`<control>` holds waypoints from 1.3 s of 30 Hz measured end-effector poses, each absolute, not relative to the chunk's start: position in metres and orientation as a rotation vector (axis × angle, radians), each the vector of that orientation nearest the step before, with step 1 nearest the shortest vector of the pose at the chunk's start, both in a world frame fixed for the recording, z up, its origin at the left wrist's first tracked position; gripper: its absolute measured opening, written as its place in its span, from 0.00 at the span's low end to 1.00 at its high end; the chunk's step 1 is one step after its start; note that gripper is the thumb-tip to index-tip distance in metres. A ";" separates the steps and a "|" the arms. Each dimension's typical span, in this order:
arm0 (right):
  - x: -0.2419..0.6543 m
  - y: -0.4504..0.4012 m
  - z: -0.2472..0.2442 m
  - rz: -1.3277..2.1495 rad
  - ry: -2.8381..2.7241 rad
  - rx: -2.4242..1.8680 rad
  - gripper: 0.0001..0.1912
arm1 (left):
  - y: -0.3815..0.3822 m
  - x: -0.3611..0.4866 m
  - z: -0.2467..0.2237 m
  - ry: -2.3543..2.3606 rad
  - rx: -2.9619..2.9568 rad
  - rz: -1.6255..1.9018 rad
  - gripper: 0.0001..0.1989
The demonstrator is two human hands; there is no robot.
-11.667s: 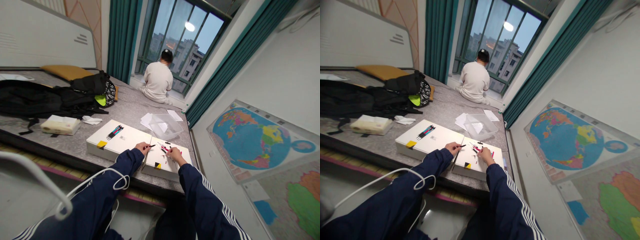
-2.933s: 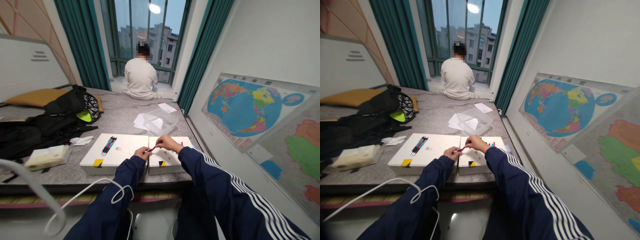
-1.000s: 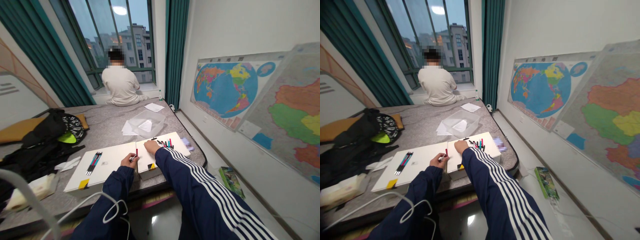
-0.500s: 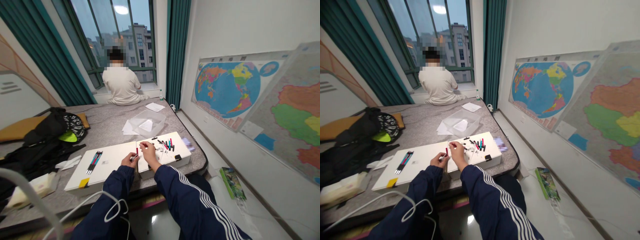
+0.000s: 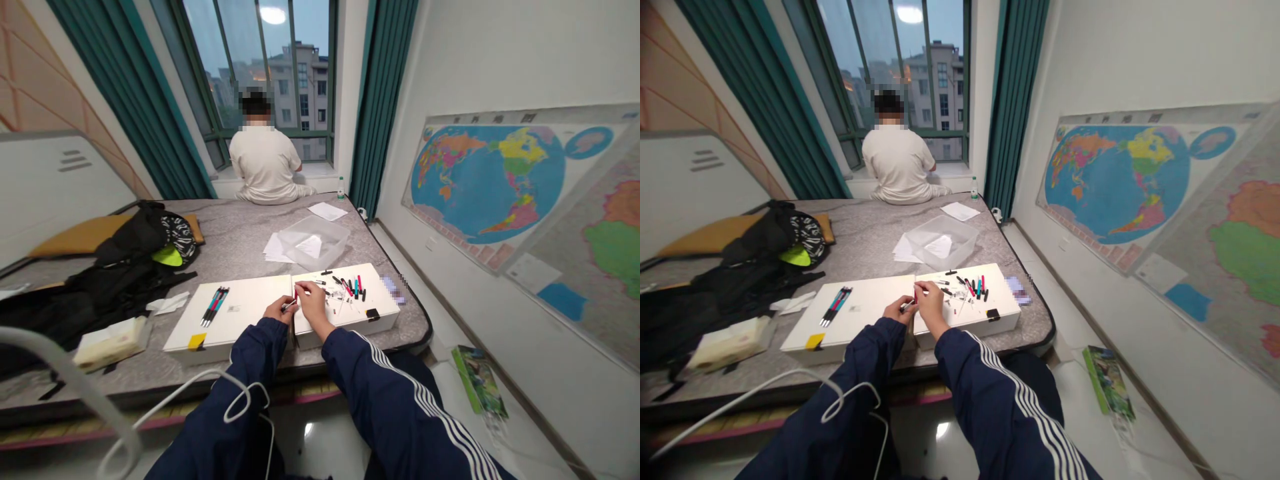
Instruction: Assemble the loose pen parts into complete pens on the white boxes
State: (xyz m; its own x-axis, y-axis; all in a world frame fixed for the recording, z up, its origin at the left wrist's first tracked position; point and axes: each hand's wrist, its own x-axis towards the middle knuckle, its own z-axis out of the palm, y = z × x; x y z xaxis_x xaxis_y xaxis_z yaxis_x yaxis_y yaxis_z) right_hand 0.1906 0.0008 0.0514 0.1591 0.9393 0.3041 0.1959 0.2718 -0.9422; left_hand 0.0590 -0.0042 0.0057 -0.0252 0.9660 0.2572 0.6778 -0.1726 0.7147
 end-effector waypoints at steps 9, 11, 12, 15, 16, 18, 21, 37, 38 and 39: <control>0.190 -0.008 0.047 0.746 -1.450 -1.116 0.11 | -0.004 0.057 0.008 1.737 1.861 1.044 0.15; 0.191 -0.008 0.040 0.818 -1.417 -1.106 0.15 | -0.005 0.058 0.009 1.731 1.851 1.057 0.16; 0.191 -0.008 0.036 0.851 -1.397 -1.100 0.19 | -0.005 0.057 0.010 1.722 1.849 1.066 0.16; 0.192 -0.009 0.023 0.886 -1.434 -1.120 0.20 | -0.007 0.057 0.012 1.674 1.886 1.051 0.16; 0.193 -0.009 0.019 0.877 -1.472 -1.136 0.17 | -0.008 0.057 0.013 1.664 1.899 1.040 0.15; 0.194 -0.009 0.014 0.847 -1.525 -1.165 0.12 | -0.011 0.057 0.016 1.667 1.903 1.034 0.14; 0.197 -0.007 0.010 0.867 -1.485 -1.154 0.12 | -0.011 0.058 0.018 1.692 1.875 1.069 0.15; 0.199 -0.003 -0.002 1.066 -1.276 -1.082 0.19 | -0.007 0.060 0.018 2.419 1.746 0.999 0.16; 0.200 -0.003 -0.002 1.057 -1.291 -1.088 0.19 | -0.006 0.061 0.019 2.477 1.749 0.935 0.15; 0.200 -0.003 -0.002 1.053 -1.312 -1.088 0.18 | -0.006 0.063 0.019 2.512 1.753 0.878 0.15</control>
State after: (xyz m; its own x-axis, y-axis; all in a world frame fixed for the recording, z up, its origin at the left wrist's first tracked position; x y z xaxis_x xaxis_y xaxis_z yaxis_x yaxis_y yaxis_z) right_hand 0.2000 -0.0031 -0.0016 -0.0006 0.9818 0.1897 0.0273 0.1897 -0.9815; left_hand 0.0631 -0.0058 0.0188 -0.3939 0.8546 0.3383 0.8794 0.2432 0.4093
